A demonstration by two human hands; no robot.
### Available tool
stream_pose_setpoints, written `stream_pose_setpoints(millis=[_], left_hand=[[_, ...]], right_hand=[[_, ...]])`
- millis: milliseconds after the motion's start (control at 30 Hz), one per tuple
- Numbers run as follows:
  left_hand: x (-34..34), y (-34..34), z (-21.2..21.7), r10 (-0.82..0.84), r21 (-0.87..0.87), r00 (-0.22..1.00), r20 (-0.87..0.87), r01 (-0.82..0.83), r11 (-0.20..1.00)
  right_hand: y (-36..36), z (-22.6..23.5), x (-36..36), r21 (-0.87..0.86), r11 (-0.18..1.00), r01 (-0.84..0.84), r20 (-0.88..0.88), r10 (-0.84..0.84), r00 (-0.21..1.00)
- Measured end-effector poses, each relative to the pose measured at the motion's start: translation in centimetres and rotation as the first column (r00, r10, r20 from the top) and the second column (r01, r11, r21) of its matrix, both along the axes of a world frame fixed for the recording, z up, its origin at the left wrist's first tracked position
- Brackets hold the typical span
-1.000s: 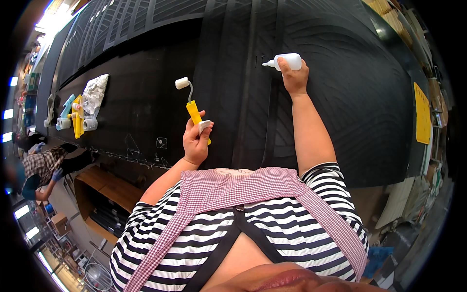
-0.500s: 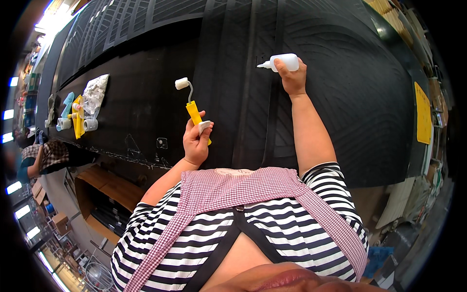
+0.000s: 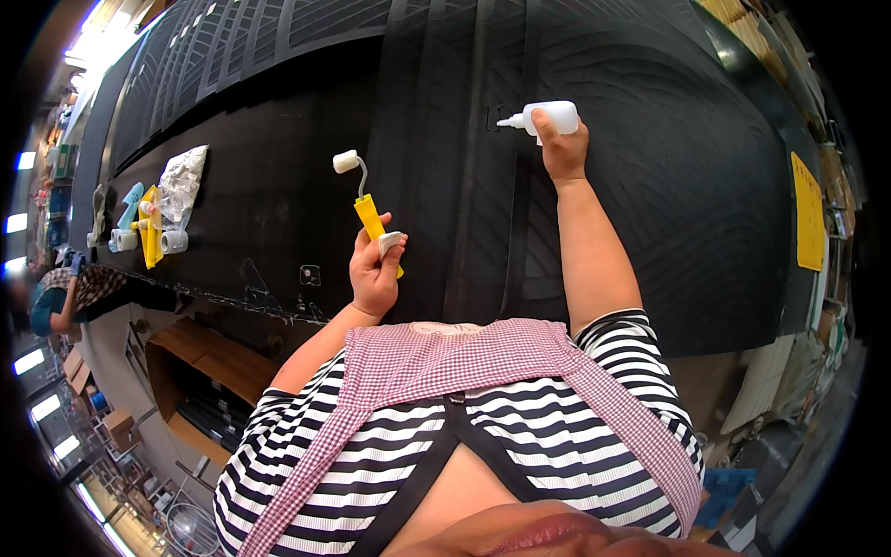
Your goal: The person applies adhesive and small white patches to large black rubber sheets using a glue bottle and a small roller, then carries a stack of sheets to another workstation.
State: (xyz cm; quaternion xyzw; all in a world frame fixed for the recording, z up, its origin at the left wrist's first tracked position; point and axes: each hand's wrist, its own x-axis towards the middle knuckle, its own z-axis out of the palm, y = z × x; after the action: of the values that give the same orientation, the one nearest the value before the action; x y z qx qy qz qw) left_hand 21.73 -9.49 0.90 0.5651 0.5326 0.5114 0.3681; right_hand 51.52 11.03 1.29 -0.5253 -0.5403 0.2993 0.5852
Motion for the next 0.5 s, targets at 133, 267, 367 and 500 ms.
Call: stream_pose_setpoints(millis=[133,267,367,500], left_hand=[[0.1,-0.1,0.1,0.006,-0.005,1.0,0.002,-0.006,1.0],[0.1,0.0,0.0,0.003,-0.004,1.0,-0.003,-0.003,1.0],[0.0,0.0,0.0,0.008,-0.011,1.0,-0.009,-0.008,1.0],[0.0,0.0,0.0,0.009,-0.026,1.0,0.003,-0.009,1.0]], right_hand=[[0.2,0.4,-0.8,-0.002,0.999,0.045,-0.067,-0.045,0.997],[0.8,0.3,-0.9,0.072,0.994,0.087,0.123,-0.095,0.988],[0.7,0.8,-1.3,0.079,0.993,0.09,0.179,-0.103,0.978],[1.1,0.4,-1.2,0.076,0.989,0.126,0.262,-0.142,0.955]])
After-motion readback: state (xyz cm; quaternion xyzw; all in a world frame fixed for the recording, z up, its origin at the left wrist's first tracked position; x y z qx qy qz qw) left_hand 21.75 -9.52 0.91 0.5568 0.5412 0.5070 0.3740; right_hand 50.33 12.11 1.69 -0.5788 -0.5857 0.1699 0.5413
